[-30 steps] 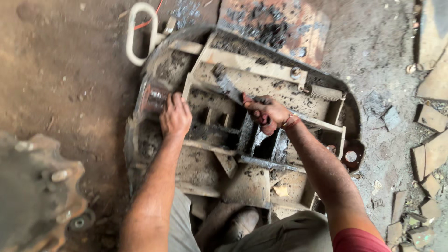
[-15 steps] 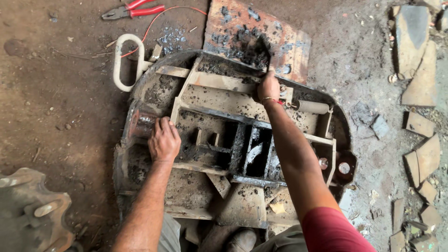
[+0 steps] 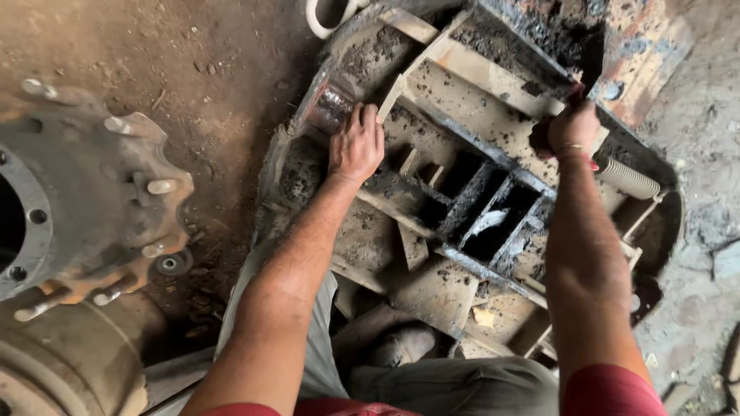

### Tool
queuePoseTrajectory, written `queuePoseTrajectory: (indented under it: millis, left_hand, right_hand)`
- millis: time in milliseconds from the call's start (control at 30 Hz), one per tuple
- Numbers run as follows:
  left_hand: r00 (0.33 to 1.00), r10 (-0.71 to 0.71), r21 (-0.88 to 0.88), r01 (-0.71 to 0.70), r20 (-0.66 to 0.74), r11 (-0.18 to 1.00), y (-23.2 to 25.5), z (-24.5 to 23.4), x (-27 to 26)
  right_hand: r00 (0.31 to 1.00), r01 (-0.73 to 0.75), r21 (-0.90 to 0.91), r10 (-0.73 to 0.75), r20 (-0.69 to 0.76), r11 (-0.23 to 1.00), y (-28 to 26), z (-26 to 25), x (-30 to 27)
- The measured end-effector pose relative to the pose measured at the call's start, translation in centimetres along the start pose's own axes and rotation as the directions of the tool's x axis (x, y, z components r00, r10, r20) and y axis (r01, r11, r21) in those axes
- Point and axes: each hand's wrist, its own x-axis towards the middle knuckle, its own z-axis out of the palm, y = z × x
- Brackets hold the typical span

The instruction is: The person uses a scraper to remove thick black grease from the internal compartments of a large mechanical housing. They repeatedly scrape and wipe the surfaces, focusing on the central and side sections of the part.

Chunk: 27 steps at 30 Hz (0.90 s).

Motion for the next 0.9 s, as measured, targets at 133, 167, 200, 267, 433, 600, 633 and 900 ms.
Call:
queuePoseTrajectory:
  millis: [133,167,200,267,433,600,633,900]
  left_hand:
    - [1.0,0.028,-0.008,-0.028,-0.005,1.0,-0.3,0.1,-0.1]
    - [1.0,0.03,-0.014,-0.03,-0.006,0.999,-0.4,0.1,-0.2]
    - [0.999,0.035,-0.01,-0.035,-0.015,0.999,-0.4,0.1,-0.1]
    - [0.998,0.045,0.002,-0.045,-0.032,0.999,-0.5,0.3,0.1]
    - [0.999,0.003,-0.05,-0.001,0.04,0.999,-0.3,0.3,0.2]
    - [0.999,0.031,-0.008,-0.031,-0.011,0.999,-0.3,0.3,0.2]
    - [0.999,0.04,0.0,-0.04,-0.028,0.999,-0.4,0.3,0.2]
    - [0.999,0.04,0.002,-0.04,-0.011,0.999,-0.5,0.3,0.7]
  right_hand:
    - [0.981,0.074,0.716,-0.179,0.072,0.694,-3.5,-8.7,-5.4]
    - [0.945,-0.137,0.865,-0.198,0.26,0.484,-4.7,-11.5,-7.8]
    - [0.916,-0.103,0.76,-0.237,0.324,0.642,-5.8,-14.3,-10.2]
    - [0.802,-0.233,0.503,-0.128,0.584,0.832,-8.2,-18.7,-14.4]
    - [0.456,-0.246,0.198,-0.067,0.887,0.949,-15.2,-17.3,-18.2]
    - [0.287,-0.369,0.18,-0.073,0.955,0.912,-16.8,-15.8,-15.7]
    - [0.31,-0.38,0.154,-0.032,0.95,0.912,-16.2,-16.5,-15.6]
    - [0.306,-0.175,-0.106,0.157,0.939,0.979,-19.1,-16.8,-16.2]
